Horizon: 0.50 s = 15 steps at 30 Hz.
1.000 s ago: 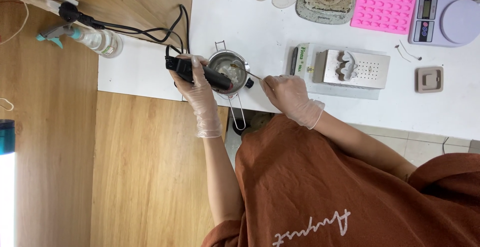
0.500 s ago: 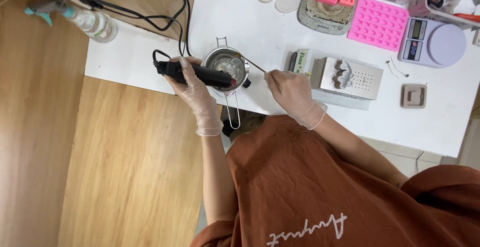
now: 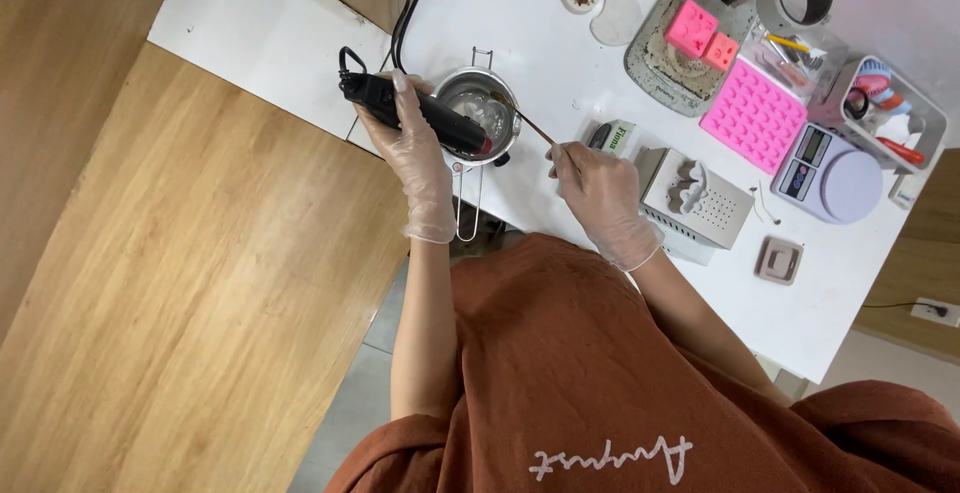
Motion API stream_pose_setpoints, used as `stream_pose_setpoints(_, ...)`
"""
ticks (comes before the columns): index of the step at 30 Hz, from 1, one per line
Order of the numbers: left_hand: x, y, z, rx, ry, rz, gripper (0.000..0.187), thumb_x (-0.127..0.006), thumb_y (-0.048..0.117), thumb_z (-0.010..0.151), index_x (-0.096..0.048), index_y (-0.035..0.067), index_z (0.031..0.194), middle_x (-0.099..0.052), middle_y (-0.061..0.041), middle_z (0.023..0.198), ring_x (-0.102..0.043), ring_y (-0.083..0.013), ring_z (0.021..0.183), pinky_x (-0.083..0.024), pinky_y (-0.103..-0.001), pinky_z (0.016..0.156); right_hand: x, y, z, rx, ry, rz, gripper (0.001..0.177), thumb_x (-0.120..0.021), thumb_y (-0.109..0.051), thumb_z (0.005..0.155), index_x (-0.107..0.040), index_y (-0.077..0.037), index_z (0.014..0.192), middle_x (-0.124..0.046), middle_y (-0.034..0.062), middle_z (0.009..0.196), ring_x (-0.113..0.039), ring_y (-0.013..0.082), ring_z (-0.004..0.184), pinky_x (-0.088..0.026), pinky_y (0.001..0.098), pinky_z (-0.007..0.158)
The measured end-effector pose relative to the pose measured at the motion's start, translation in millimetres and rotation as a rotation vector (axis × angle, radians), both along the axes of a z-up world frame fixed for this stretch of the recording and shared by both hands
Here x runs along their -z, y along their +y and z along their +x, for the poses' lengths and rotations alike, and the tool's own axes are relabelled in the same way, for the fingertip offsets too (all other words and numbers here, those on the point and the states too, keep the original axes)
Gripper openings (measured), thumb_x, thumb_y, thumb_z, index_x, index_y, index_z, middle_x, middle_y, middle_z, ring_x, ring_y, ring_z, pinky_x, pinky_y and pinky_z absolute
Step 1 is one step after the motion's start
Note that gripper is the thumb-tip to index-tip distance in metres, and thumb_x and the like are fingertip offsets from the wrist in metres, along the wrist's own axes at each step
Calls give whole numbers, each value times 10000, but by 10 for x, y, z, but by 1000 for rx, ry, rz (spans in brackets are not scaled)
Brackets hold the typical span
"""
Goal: The recorder cleans a silicone mold and then uses a heat gun and spoon to melt and stir wax in a pot.
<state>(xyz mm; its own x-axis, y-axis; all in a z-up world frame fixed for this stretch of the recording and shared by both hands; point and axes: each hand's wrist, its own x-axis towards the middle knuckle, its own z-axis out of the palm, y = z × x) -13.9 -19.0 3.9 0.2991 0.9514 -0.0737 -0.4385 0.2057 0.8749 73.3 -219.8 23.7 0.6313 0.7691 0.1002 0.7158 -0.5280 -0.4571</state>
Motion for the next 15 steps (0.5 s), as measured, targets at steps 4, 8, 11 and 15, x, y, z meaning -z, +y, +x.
stream_pose_setpoints(4,-22,-31,20,-24,5,-30,207,-636,288,1046,-528,116,1082,-607,1,862,-595,-120,863,-516,-319,876,-85,31,31,-4,8,-30,270,-583,-178,1066,-750,-15,929,-737,55,660,-659,124,460,-514,284,414)
stream_pose_setpoints(8,-17,-56,58,-38,-2,-59,218,-637,304,1046,-524,121,1081,-604,7,864,-584,-116,871,-507,-318,887,-103,28,69,12,-19,-60,253,-599,-174,1050,-757,-1,954,-740,86,681,-656,148,453,-512,303,407)
stream_pose_setpoints(11,7,-56,91,-35,-4,-61,229,-646,309,1043,-522,121,1081,-602,8,864,-573,-112,869,-502,-316,892,-104,15,96,20,-19,-50,250,-597,-169,1050,-754,9,970,-744,101,707,-665,153,471,-517,299,414)
stream_pose_setpoints(15,12,-61,120,-25,25,-68,245,-649,327,1038,-516,123,1068,-613,8,865,-594,-111,874,-529,-318,919,-131,26,100,42,16,-58,254,-593,-165,1053,-745,22,973,-748,117,719,-674,162,474,-516,308,409)
